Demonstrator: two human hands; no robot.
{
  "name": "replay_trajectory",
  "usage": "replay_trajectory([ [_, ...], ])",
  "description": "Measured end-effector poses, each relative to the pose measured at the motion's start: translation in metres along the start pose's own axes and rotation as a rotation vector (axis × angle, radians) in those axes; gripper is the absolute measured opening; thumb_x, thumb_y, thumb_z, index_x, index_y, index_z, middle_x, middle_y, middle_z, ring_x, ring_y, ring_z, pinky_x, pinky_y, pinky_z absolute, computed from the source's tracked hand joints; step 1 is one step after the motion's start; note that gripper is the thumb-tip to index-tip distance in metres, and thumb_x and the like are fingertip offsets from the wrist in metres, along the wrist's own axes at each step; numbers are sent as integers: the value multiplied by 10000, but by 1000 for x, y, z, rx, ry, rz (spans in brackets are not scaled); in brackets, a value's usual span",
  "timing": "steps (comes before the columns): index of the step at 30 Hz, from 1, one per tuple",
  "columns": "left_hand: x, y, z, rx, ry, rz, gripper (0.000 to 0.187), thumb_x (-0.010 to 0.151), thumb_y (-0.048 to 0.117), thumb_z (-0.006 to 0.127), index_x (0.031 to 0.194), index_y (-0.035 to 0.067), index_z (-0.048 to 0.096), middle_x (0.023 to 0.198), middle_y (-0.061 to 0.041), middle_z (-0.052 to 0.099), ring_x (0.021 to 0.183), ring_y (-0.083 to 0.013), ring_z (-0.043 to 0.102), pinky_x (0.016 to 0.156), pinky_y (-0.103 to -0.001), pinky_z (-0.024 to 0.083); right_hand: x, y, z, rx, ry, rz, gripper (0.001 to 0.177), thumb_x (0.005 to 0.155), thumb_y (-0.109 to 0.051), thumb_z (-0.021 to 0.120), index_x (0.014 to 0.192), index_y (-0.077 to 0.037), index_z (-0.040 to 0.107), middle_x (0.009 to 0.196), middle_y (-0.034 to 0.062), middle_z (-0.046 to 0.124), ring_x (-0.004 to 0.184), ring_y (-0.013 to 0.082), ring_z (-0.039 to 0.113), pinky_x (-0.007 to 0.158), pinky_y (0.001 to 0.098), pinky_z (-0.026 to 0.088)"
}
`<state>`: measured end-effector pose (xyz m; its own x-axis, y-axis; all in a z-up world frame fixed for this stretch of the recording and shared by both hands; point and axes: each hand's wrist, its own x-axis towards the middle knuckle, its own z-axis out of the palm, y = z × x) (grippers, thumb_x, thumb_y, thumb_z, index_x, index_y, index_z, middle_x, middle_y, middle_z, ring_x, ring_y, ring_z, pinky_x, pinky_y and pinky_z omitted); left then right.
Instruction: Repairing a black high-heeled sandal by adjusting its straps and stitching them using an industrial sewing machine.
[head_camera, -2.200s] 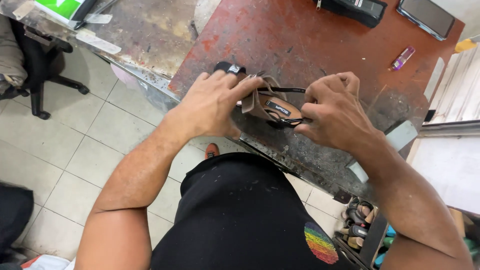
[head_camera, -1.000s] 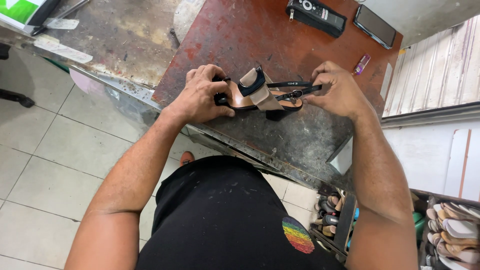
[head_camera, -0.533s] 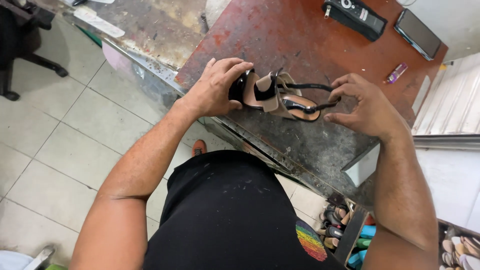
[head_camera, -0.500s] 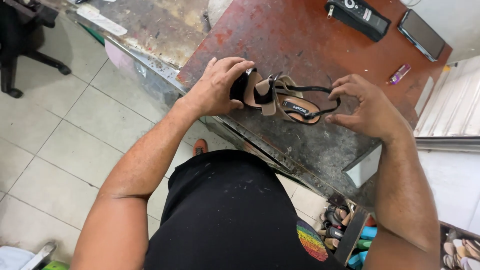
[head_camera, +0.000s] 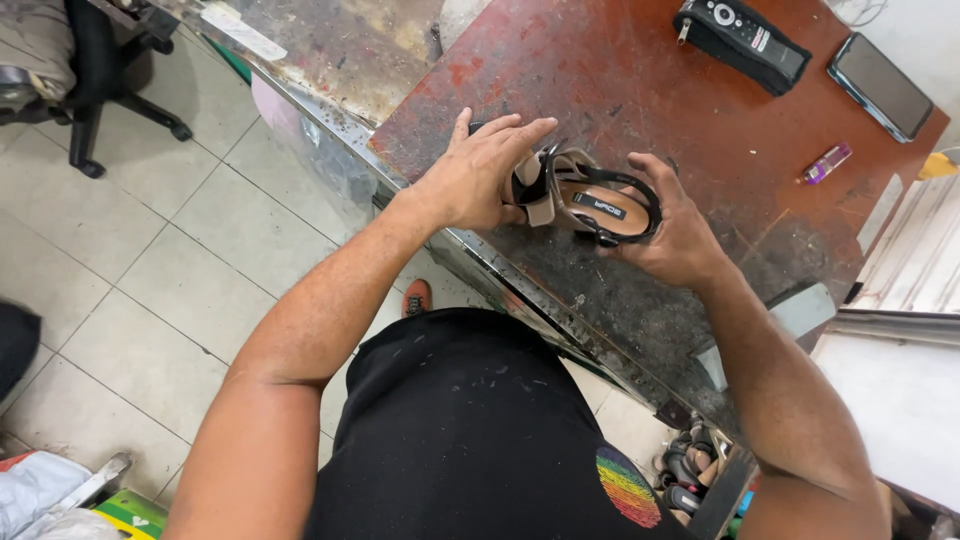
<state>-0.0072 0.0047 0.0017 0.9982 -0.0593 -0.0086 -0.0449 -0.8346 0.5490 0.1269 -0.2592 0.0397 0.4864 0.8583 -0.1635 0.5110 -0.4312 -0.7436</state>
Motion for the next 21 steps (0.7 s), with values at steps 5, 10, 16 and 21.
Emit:
replay_trajectory([
  [5, -5, 16, -17, -131, 33, -51, 1096, 727, 255, 884, 1588, 134, 217, 1436, -164, 546, 1391, -346, 475, 1104, -840, 43, 3, 14, 2, 102, 101, -236, 888, 762, -131, 877, 1444, -78, 311, 1364, 214, 617, 1241, 323, 652, 1077, 432, 502],
  [10, -22, 21, -16, -190, 169, -52, 1022, 733, 368, 871, 1566, 192, 305, 1231, -46, 612, 1043, -271, 601, 1035, -538, 291, 7, 19, -7, 131, 90, -352, 802, 772, -165, 882, 1400, -77, 391, 1269, 154, 631, 1150, 259, 659, 991, 379, 535],
  [16, -59, 60, -40, -153, 304, 262, 844, 874, 252, 907, 1531, 108, 397, 1661, -276, 238, 1574, -436, 268, 1252, -582, 313, 6, 4, -20, 399, -158, -343, 849, 711, -154, 845, 1420, -104, 381, 1402, 146, 539, 1266, 250, 596, 1087, 373, 502],
  [21, -99, 92, -65, -131, 222, 265, 520, 718, 270, 857, 1119, 104, 571, 1209, -111, 629, 1464, -455, 400, 1030, -793, 282, 5, -16, -16, 555, -361, -277, 887, 695, -80, 820, 1461, -91, 372, 1256, 152, 625, 1113, 207, 625, 935, 333, 534],
])
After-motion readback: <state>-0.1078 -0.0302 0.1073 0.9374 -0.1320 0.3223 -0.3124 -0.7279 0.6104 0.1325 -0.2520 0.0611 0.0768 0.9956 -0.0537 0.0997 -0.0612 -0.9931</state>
